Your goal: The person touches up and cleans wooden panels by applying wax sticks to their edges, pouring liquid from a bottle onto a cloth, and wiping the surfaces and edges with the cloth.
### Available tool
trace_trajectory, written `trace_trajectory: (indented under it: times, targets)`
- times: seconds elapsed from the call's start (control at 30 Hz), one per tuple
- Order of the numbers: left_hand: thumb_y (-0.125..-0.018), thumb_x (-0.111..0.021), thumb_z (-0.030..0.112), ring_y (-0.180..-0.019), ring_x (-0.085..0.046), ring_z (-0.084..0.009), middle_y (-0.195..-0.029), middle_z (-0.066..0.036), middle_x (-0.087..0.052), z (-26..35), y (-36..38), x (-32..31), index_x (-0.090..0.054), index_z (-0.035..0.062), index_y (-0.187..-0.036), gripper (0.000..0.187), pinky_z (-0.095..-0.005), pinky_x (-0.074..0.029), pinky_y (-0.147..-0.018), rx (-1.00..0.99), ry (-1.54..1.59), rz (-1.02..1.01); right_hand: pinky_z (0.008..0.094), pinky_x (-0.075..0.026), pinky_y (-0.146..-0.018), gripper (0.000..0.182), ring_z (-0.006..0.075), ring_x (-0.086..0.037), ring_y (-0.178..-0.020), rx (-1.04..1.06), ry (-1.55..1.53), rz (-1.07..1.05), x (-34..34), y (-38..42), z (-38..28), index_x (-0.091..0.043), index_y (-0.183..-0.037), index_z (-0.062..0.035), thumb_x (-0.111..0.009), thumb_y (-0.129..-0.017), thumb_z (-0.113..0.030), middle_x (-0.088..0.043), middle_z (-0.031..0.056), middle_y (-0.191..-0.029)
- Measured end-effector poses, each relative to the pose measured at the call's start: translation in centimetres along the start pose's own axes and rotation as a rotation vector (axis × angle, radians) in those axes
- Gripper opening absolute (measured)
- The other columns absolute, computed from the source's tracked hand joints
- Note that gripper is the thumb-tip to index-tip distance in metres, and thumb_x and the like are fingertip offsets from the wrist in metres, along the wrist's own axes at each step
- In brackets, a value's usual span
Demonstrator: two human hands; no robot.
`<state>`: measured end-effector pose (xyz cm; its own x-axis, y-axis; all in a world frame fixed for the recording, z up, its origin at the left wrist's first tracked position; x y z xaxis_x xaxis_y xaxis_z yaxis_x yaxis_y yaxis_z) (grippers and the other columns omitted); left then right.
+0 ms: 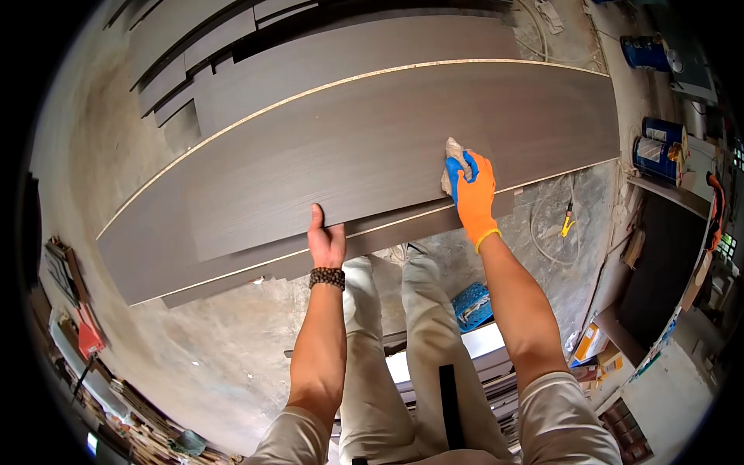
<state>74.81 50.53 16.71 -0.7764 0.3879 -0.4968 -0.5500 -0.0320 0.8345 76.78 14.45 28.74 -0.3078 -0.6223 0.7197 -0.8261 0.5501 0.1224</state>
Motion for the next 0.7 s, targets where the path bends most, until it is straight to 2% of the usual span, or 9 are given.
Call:
trace_trajectory:
  times: [0.07, 0.17, 0.2, 0.27, 0.3, 0.37, 0.4, 0.5, 0.7]
  targets:
    - [-0.113, -0.062, 0.025, -0.120, -0.071, -0.0325, -0.137, -0.019, -0.069, -1.7, 0.4, 0.9, -0.057, -0.0045, -0.139, 0.039, -0.0448, -0.060, -0.106, 0.162, -0.282, 0.160, 0.0449, -0.050, -0.111, 0.041, 0.0392, -0.064, -0.126, -0.029, 0.009, -0.020, -1.6, -0.5, 1.0, -0.068, -0.137, -0.0038, -0.071, -0.096, -0.006, -0.066, 0.0160, -0.134]
    - [-0.111, -0.058, 0.014, -0.082, -0.080, -0.0300, -0.104, -0.024, -0.077, -0.8, 1.6, 1.1, -0.064, -0.0026, -0.115, 0.018, -0.0382, -0.068, -0.072, 0.413, -1.137, 0.027, 0.0483, -0.051, -0.108, 0.045, 0.0421, -0.063, -0.125, -0.057, 0.247, -0.006, -2.9, -3.1, 2.8, -0.068, -0.138, -0.0070, -0.075, -0.095, -0.017, -0.065, 0.0184, -0.131]
    - [-0.109, -0.061, 0.014, -0.081, -0.079, -0.0269, -0.107, -0.022, -0.077, 0.9, 1.1, 0.7, -0.065, -0.0036, -0.111, 0.018, -0.0358, -0.067, -0.071, 0.284, -1.261, -0.026, 0.0483, -0.051, -0.108, 0.045, 0.0421, -0.063, -0.125, -0.068, 0.256, -0.009, -3.2, -4.4, 3.4, -0.068, -0.138, -0.0070, -0.075, -0.095, -0.017, -0.065, 0.0184, -0.131]
    - [-0.107, -0.065, 0.015, -0.097, -0.076, -0.0369, -0.110, -0.022, -0.077, 6.5, -1.0, -2.2, -0.064, -0.0045, -0.120, 0.024, -0.0437, -0.061, -0.087, -0.392, -1.682, -0.106, 0.0492, -0.052, -0.107, 0.046, 0.0428, -0.063, -0.125, -0.108, 0.342, 0.033, -2.9, -7.8, 3.9, -0.067, -0.139, -0.0109, -0.076, -0.095, -0.022, -0.065, 0.0190, -0.133]
    - [-0.105, -0.066, 0.017, -0.112, -0.074, -0.0414, -0.120, -0.024, -0.076, 9.1, -0.3, -6.1, -0.064, -0.0041, -0.128, 0.031, -0.0466, -0.057, -0.101, -0.678, -1.855, -0.089, 0.0494, -0.052, -0.108, 0.048, 0.0428, -0.063, -0.125, -0.118, 0.364, 0.035, -3.0, -9.5, 4.2, -0.067, -0.140, -0.0126, -0.076, -0.095, -0.024, -0.065, 0.0189, -0.134]
    - [-0.103, -0.075, 0.032, -0.151, -0.043, -0.0524, -0.162, -0.036, -0.043, 11.2, -3.0, -7.8, -0.048, -0.0016, -0.154, 0.067, -0.0559, -0.041, -0.120, -0.798, -1.993, -0.086, 0.0498, -0.053, -0.107, 0.052, 0.0426, -0.064, -0.125, -0.073, 0.420, 0.051, -4.4, -13.9, 4.9, -0.065, -0.143, -0.0154, -0.077, -0.094, -0.028, -0.064, 0.0187, -0.135]
    - [-0.103, -0.075, 0.032, -0.151, -0.043, -0.0524, -0.162, -0.036, -0.043, 9.9, -3.6, -8.6, -0.048, -0.0016, -0.154, 0.067, -0.0559, -0.041, -0.120, -0.794, -1.993, -0.090, 0.0501, -0.053, -0.105, 0.054, 0.0424, -0.064, -0.125, -0.024, 0.455, 0.064, -5.6, -15.5, 4.9, -0.063, -0.145, -0.0163, -0.077, -0.094, -0.030, -0.063, 0.0185, -0.136]
    - [-0.083, -0.091, 0.058, -0.155, 0.002, -0.0735, -0.172, -0.044, 0.010, 5.0, -5.6, -9.6, -0.003, 0.0057, -0.174, 0.137, -0.0788, -0.030, -0.117, -0.580, -2.466, 0.057, 0.0509, -0.058, -0.098, 0.057, 0.0418, -0.068, -0.119, 0.143, 0.345, -0.171, -14.3, -15.8, -4.4, -0.061, -0.145, -0.0171, -0.078, -0.093, -0.032, -0.058, 0.0180, -0.141]
    - [-0.066, -0.103, 0.049, -0.149, 0.004, -0.0794, -0.166, -0.050, 0.019, -3.6, -9.6, -9.0, 0.018, -0.0019, -0.167, 0.166, -0.0813, -0.045, -0.107, -0.200, -2.620, 0.235, 0.0461, -0.061, -0.087, 0.036, 0.0355, -0.073, -0.103, 0.564, 0.256, -0.696, -27.9, -11.6, -16.0, -0.065, -0.121, -0.0116, -0.078, -0.091, -0.027, -0.059, 0.0189, -0.125]
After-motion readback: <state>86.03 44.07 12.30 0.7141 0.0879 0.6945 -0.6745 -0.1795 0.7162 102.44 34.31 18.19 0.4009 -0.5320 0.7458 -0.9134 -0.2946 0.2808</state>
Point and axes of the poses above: each hand's wrist, its own y-axis away from the middle knuckle, its own x-axis out of the back of the hand, z = x × y, the point moved 8 cm from there along -y, towards the middle knuckle
